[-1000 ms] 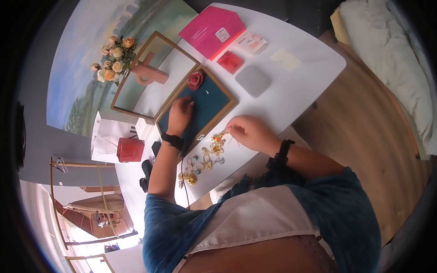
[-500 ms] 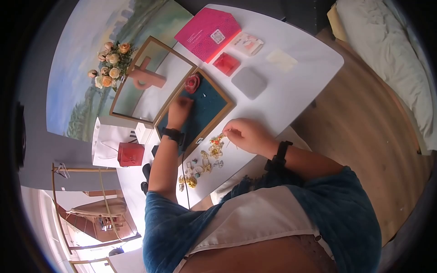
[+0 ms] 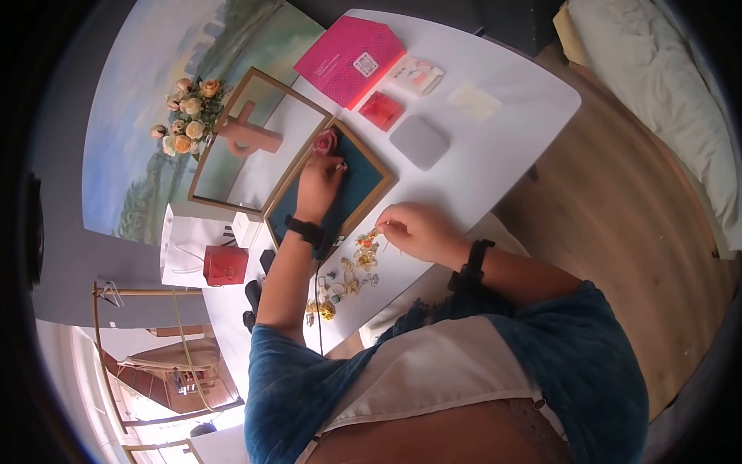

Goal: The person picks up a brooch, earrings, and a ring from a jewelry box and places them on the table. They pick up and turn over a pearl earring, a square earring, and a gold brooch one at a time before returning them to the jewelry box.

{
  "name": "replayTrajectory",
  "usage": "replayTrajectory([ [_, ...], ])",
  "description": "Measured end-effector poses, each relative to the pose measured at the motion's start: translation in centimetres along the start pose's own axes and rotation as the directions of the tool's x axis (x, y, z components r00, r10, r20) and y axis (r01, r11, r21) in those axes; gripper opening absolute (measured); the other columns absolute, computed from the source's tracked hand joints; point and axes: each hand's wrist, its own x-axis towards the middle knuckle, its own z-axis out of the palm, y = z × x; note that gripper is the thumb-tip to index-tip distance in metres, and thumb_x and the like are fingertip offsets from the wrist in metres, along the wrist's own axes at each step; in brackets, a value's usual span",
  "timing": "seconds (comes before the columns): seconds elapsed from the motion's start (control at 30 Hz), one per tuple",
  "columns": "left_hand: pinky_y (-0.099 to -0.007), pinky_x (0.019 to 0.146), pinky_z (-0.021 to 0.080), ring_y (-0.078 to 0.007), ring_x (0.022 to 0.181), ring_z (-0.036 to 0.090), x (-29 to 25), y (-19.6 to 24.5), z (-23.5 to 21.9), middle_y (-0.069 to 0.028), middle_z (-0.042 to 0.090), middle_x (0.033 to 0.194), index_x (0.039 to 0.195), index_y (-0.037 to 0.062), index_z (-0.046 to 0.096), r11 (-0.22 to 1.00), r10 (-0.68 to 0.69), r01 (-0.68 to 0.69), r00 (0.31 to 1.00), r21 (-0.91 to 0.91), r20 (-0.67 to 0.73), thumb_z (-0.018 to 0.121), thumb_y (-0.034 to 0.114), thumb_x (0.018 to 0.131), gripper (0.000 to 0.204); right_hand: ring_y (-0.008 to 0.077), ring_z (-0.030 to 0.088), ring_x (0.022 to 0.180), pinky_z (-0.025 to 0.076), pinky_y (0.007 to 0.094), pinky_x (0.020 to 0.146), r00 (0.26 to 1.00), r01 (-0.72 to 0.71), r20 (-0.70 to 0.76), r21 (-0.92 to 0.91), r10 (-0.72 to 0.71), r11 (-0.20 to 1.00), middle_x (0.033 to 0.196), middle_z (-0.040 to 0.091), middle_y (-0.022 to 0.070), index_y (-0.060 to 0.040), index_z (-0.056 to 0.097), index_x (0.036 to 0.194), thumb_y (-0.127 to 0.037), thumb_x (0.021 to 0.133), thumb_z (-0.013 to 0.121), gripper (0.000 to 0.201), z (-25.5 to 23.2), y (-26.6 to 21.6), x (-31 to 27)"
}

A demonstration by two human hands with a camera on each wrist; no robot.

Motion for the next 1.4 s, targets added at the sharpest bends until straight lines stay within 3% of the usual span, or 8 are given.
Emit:
replayTrajectory([
  [0.33,-0.0479,0.087,0.056,-0.041,0.097,0.069,1.2,1.0,0.2,-0.0204,0.071,0.106,0.095,0.0035,0.075,0.977,0.075,-0.076,0.997,0.201,0.014,0.072,0.012,0.087,0.012,0.0169,0.066,0.07,0.052,0.0314,0.065,1.0,0.009,-0.005,0.006,-0.009,1.0,0.081,0.071,0.007,-0.0045,0.073,0.102,-0.016,0.099,0.072,0.012,0.0,0.2,-0.1],
  [0.63,-0.043,0.077,0.056,-0.0347,0.084,0.07,0.7,1.0,-1.5,-0.0176,0.07,0.098,0.095,0.0026,0.073,0.997,0.022,-0.008,0.986,0.081,-0.166,0.072,0.011,0.088,0.01,0.0148,0.067,0.073,0.052,0.0301,0.066,0.999,-0.041,0.021,0.084,0.039,0.996,0.082,0.071,0.0063,-0.0034,0.072,0.102,-0.014,0.1,0.071,0.011,-0.1,0.3,-0.2],
  [0.73,-0.0362,0.071,0.054,-0.0256,0.077,0.068,-2.8,3.9,-2.9,-0.0137,0.067,0.092,0.097,0.0022,0.073,0.97,-0.105,0.085,0.992,-0.228,-0.077,0.072,0.008,0.09,0.009,0.014,0.068,0.074,0.053,0.0293,0.068,1.0,-0.029,0.012,0.084,0.028,0.996,0.084,0.071,0.0067,-0.0031,0.072,0.103,-0.013,0.1,0.07,0.011,0.0,0.7,-0.1],
  [0.77,-0.0288,0.072,0.052,-0.014,0.082,0.067,-4.4,5.9,-4.2,-0.0092,0.069,0.093,0.1,0.0005,0.073,0.969,-0.059,0.059,0.998,-0.241,0.007,0.071,0.005,0.094,0.008,0.0143,0.068,0.075,0.053,0.0295,0.068,1.0,-0.016,0.006,0.077,0.016,0.997,0.085,0.071,0.0071,-0.0029,0.072,0.103,-0.013,0.101,0.07,0.011,0.0,0.8,-0.1],
  [0.93,-0.0272,0.066,0.047,-0.0127,0.074,0.059,-11.7,10.3,-5.4,-0.0063,0.068,0.093,0.103,0.0025,0.076,0.915,-0.02,0.15,0.944,-0.375,0.328,0.072,0.005,0.093,0.011,0.0165,0.069,0.078,0.055,0.0305,0.072,0.997,-0.069,0.04,0.025,0.068,0.997,0.09,0.072,0.0088,-0.0019,0.072,0.104,-0.013,0.101,0.068,0.012,-0.3,-0.1,0.0],
  [1.03,-0.0349,0.071,0.053,-0.0261,0.082,0.068,-14.2,10.5,-4.2,-0.0103,0.069,0.097,0.099,0.0044,0.075,0.97,0.109,-0.053,0.967,-0.238,0.23,0.075,0.007,0.09,0.009,0.0173,0.069,0.079,0.055,0.031,0.073,0.996,-0.066,0.06,0.022,0.065,0.998,0.092,0.073,0.0094,-0.0012,0.072,0.104,-0.013,0.101,0.068,0.012,-0.3,-0.4,0.1],
  [1.13,-0.0423,0.077,0.056,-0.0336,0.091,0.069,-15.5,10.7,-3.2,-0.0118,0.07,0.1,0.097,0.0066,0.074,0.979,0.205,-0.206,0.965,-0.014,0.165,0.077,0.01,0.087,0.011,0.0057,0.061,0.077,0.051,0.0243,0.07,0.999,-0.016,0.044,-0.004,0.016,1.0,0.088,0.069,0.0019,0.0005,0.071,0.105,-0.008,0.102,0.066,0.01,-0.1,-0.1,0.0],
  [1.4,-0.0436,0.081,0.057,-0.0337,0.093,0.07,-18.0,11.0,-3.7,-0.0112,0.072,0.104,0.1,0.0062,0.074,0.978,0.21,-0.209,0.974,-0.022,0.084,0.079,0.011,0.086,0.015,0.0055,0.06,0.074,0.051,0.0239,0.068,0.999,-0.046,0.017,-0.043,0.047,0.998,0.086,0.07,0.0012,0.0001,0.071,0.105,-0.01,0.103,0.068,0.011,0.0,-0.2,-0.3],
])
